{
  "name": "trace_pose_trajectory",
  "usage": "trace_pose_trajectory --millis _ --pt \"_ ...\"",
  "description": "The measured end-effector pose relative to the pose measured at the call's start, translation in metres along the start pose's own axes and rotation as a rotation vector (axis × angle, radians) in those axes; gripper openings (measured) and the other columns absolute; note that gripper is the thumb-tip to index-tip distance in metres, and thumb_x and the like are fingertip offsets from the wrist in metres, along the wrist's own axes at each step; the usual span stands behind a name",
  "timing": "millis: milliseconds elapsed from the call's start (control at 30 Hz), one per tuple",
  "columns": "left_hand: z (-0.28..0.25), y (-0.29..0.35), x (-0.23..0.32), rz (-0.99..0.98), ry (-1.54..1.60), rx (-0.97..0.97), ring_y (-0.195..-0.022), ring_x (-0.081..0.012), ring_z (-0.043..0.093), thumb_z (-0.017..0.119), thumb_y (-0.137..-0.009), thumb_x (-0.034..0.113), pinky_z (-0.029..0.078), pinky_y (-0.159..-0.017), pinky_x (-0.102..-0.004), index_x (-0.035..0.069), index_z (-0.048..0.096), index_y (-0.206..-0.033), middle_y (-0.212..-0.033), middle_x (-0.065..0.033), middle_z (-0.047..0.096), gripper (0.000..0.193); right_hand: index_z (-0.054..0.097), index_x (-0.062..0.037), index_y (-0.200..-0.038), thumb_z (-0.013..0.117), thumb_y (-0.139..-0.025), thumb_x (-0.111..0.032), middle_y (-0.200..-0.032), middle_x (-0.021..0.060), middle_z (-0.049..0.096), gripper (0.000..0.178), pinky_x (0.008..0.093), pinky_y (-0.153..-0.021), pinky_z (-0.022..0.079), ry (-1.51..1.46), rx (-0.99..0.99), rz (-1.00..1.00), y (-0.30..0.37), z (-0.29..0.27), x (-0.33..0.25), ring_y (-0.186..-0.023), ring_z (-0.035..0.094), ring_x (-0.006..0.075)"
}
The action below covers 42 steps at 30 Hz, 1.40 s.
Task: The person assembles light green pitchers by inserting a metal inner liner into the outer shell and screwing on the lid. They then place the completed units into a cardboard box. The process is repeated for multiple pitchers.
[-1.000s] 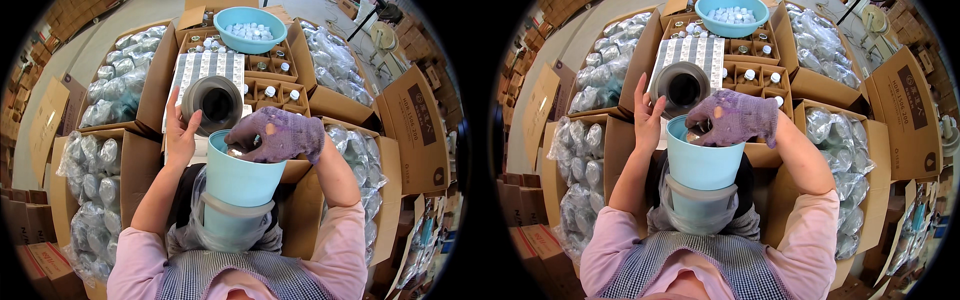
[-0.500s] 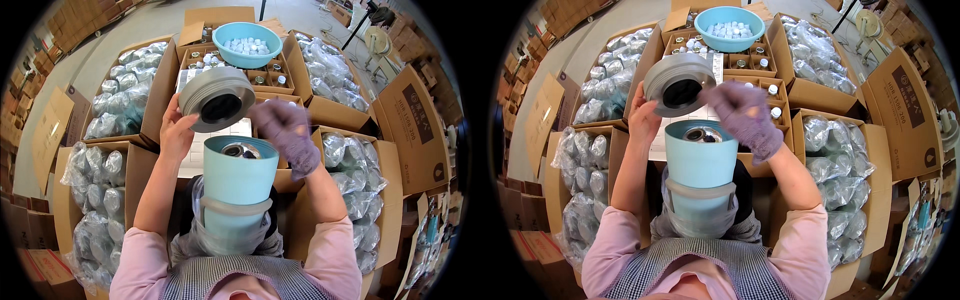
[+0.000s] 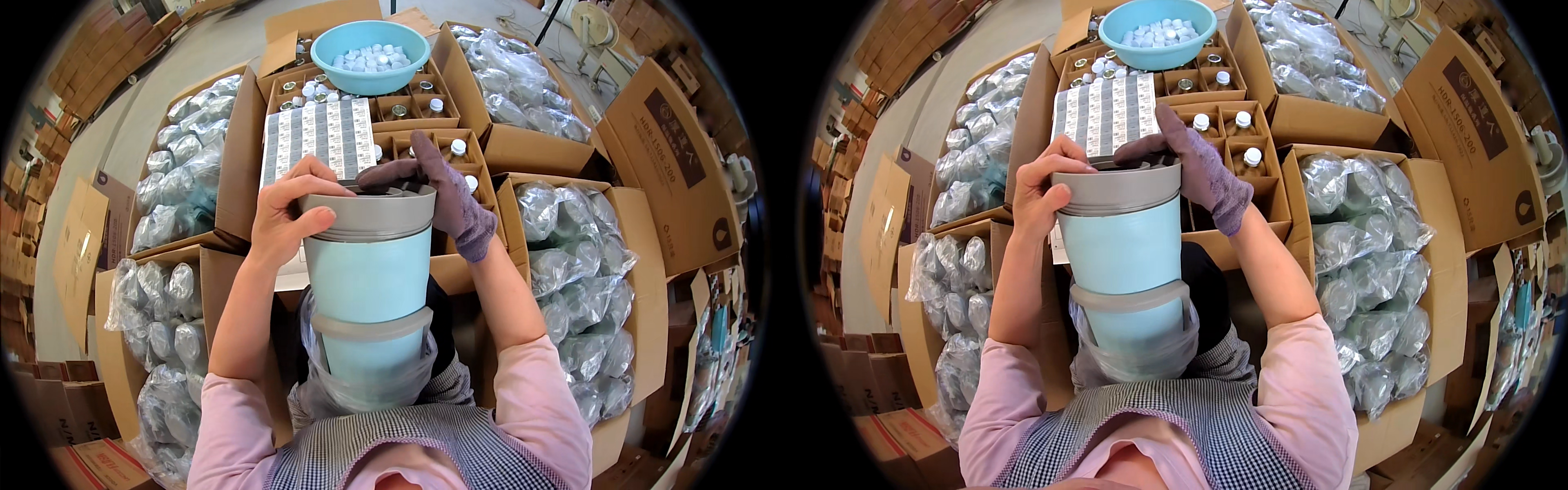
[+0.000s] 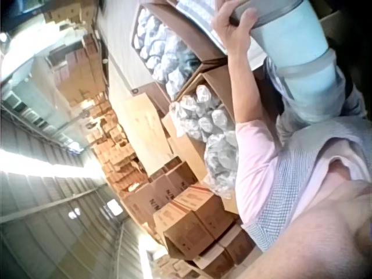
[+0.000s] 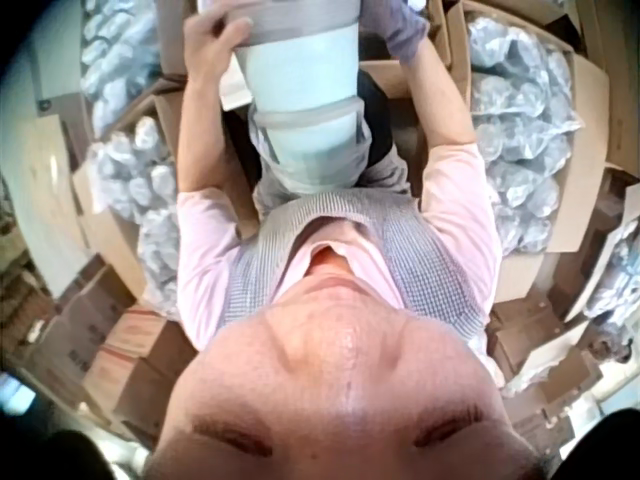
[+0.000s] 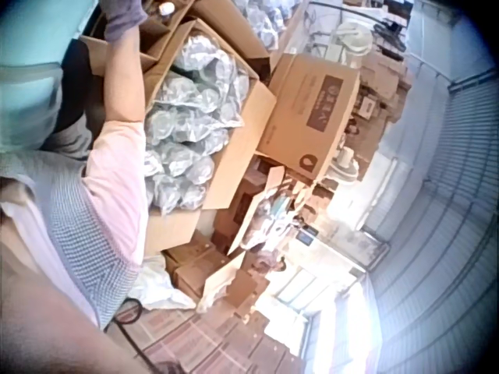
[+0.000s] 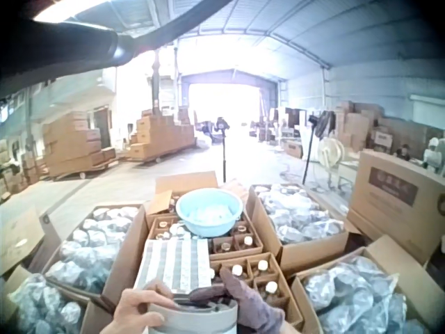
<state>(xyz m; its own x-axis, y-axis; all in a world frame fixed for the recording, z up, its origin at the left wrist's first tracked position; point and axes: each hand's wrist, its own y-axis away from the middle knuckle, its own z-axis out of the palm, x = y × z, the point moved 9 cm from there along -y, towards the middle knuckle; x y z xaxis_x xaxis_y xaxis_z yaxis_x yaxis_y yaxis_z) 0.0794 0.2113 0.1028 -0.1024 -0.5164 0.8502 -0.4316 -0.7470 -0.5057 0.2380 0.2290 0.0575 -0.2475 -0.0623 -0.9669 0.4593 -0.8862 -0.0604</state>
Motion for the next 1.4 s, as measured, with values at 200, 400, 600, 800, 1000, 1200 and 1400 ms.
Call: trace_pose_trajectory --millis 200,400,600,800,1000,1200,1400 --pt "0.02 0.008 0.038 -0.024 -0.263 0.015 -0.084 -0.0181 0.054 0.08 -0.075 0.019 0.043 -0.074 -0.0295 0.003 0.075 -0.094 -0.085 -0.0059 0.056 0.025 0.069 0.0099 -0.109 0.037 -0.102 -0.032 -0.106 0.018 0.072 0.053 0.0317 -0.1 0.047 0.327 -0.155 -0.323 -0.001 0.01 -0.015 -0.099 0.068 0.021" --pt "0.06 0.015 0.077 -0.014 -0.788 0.081 -0.081 -0.0195 0.054 0.076 -0.078 0.02 0.043 -0.077 -0.0304 0.003 0.074 -0.094 -0.083 -0.0054 0.055 0.023 0.064 0.016 -0.111 0.039 -0.1 -0.029 -0.12 0.0245 0.065 0.053 0.0373 -0.107 0.042 -0.56 -0.331 0.031 -0.023 0.026 0.063 -0.114 0.061 0.0292" --pt "0.019 0.013 0.041 -0.032 -0.41 -0.111 -0.081 -0.0157 0.053 0.076 -0.081 0.024 0.039 -0.071 -0.0288 0.007 0.079 -0.094 -0.083 -0.0046 0.057 0.022 0.065 0.0136 -0.113 0.034 -0.1 -0.037 -0.128 0.023 0.061 0.06 0.0386 -0.111 0.038 -0.317 -0.124 -0.016 0.006 0.022 0.023 -0.124 0.053 0.0291" --pt "0.013 0.017 0.013 -0.055 -0.014 -0.139 -0.079 -0.012 0.052 0.074 -0.082 0.019 0.041 -0.068 -0.0265 0.004 0.078 -0.095 -0.083 -0.0022 0.055 0.02 0.061 0.0118 -0.12 0.034 -0.097 -0.035 -0.13 0.0191 0.061 0.059 0.0391 -0.111 0.037 0.039 -0.105 -0.254 0.019 0.014 0.006 -0.126 0.053 0.0289" --pt "0.066 -0.003 0.069 0.068 -0.57 -0.147 -0.066 -0.0184 0.052 0.076 -0.08 0.02 0.043 -0.062 -0.0305 0.005 0.077 -0.089 -0.071 -0.0034 0.051 0.018 0.045 0.0112 -0.136 0.038 -0.095 -0.038 -0.135 0.0227 0.054 0.065 0.0366 -0.108 0.041 -0.992 -0.258 0.009 0.014 0.046 0.049 -0.12 0.057 0.0288" --pt "-0.005 0.033 -0.029 -0.033 0.317 -0.171 -0.093 -0.0232 0.059 0.064 -0.09 0.042 0.044 -0.087 -0.0364 0.001 0.076 -0.09 -0.095 -0.0111 0.06 0.043 0.056 0.0029 -0.125 0.031 -0.101 -0.016 -0.122 0.0243 0.063 0.04 0.0438 -0.101 0.048 0.759 -0.025 -0.515 0.053 0.044 -0.046 -0.113 0.063 0.0349" --pt "-0.007 0.015 -0.032 -0.13 0.201 -0.034 -0.119 -0.029 0.05 0.048 -0.095 0.035 0.034 -0.106 -0.0427 0.0 0.072 -0.1 -0.121 -0.0184 0.057 0.043 0.054 0.0031 -0.132 0.024 -0.106 -0.038 -0.13 0.0179 0.06 0.057 0.0383 -0.104 0.045 0.16 0.256 -0.433 0.056 0.003 -0.049 -0.122 0.057 0.0253"
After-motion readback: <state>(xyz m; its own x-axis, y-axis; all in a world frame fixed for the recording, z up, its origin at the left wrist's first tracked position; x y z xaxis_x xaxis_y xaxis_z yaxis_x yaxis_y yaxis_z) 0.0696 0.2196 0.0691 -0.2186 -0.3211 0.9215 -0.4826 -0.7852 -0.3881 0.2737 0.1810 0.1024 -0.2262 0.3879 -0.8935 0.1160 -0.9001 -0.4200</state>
